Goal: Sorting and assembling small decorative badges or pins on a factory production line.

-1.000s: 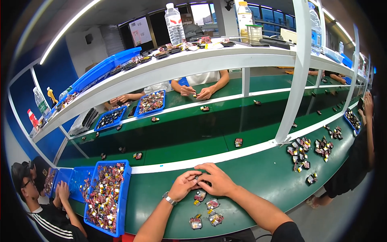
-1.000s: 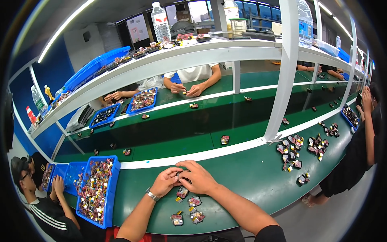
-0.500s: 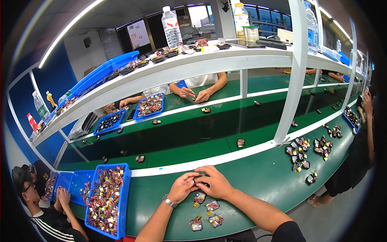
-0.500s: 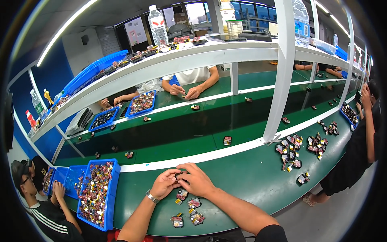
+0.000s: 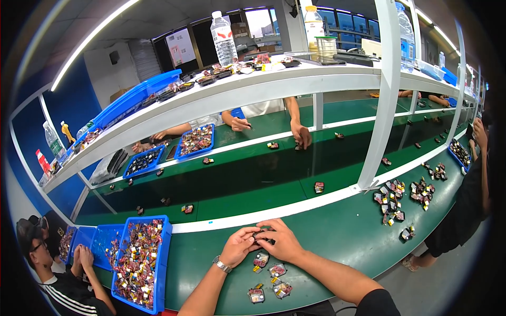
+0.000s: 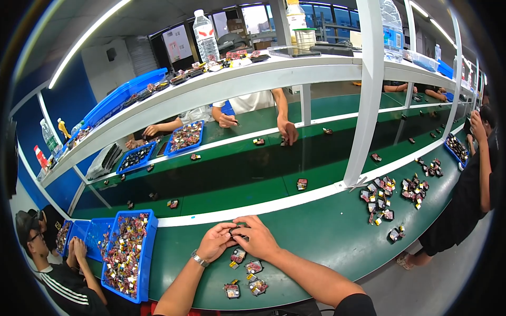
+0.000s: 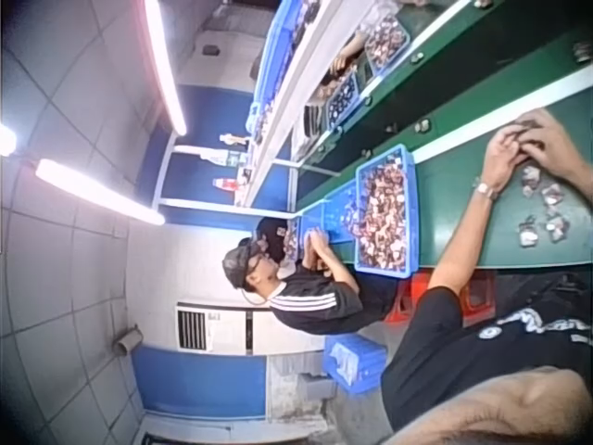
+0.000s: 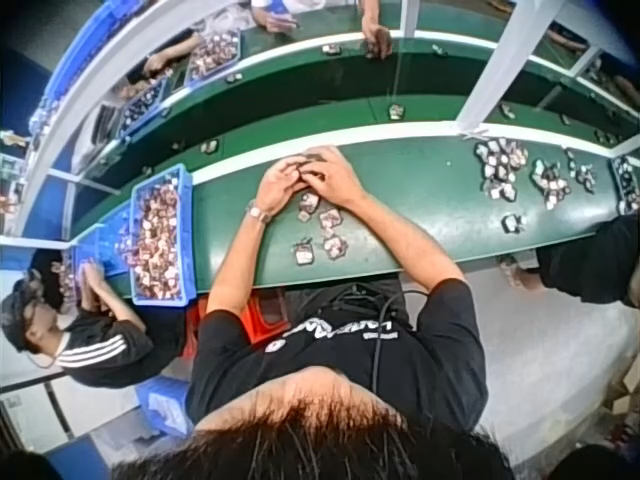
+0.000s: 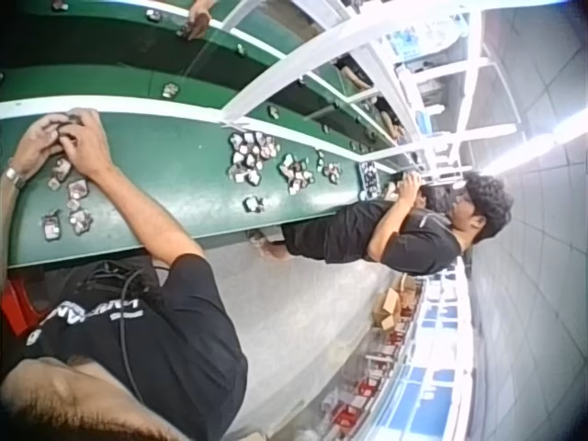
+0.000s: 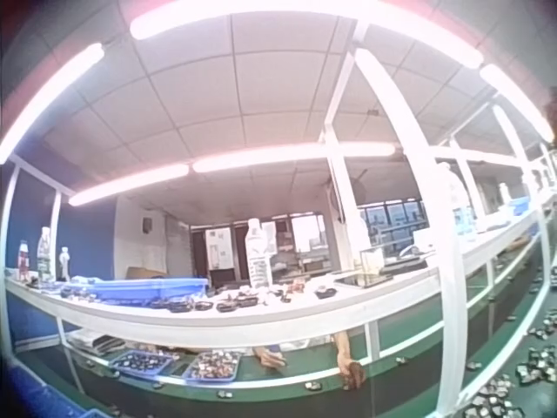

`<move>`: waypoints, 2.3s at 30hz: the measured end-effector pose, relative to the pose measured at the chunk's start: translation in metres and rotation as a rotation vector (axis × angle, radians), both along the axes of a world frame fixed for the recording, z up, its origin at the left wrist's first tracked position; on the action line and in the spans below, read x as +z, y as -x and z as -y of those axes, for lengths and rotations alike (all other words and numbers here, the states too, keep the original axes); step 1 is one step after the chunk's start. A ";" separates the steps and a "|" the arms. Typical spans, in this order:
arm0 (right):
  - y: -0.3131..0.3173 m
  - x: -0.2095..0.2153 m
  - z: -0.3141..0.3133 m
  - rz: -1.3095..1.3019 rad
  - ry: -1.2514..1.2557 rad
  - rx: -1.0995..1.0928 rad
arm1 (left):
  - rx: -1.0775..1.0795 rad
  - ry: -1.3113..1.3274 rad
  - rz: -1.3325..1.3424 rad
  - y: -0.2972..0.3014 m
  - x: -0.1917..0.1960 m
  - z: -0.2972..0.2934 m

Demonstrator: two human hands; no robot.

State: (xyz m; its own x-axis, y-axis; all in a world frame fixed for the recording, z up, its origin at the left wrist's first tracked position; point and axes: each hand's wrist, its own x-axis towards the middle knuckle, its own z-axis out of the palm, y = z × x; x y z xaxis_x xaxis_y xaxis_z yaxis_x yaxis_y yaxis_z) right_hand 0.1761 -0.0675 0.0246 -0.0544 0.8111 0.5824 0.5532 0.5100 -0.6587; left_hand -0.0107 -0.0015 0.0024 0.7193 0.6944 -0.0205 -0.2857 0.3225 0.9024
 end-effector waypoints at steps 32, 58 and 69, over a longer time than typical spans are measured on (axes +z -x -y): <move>0.004 0.002 0.003 -0.059 -0.020 0.011 | 0.036 -0.024 0.190 -0.004 -0.007 0.002; 0.006 0.006 0.005 -0.005 -0.146 -0.022 | 0.048 -0.048 0.198 -0.002 -0.006 0.003; 0.005 0.005 0.004 -0.037 -0.137 0.011 | 0.020 -0.018 0.202 -0.004 -0.004 0.002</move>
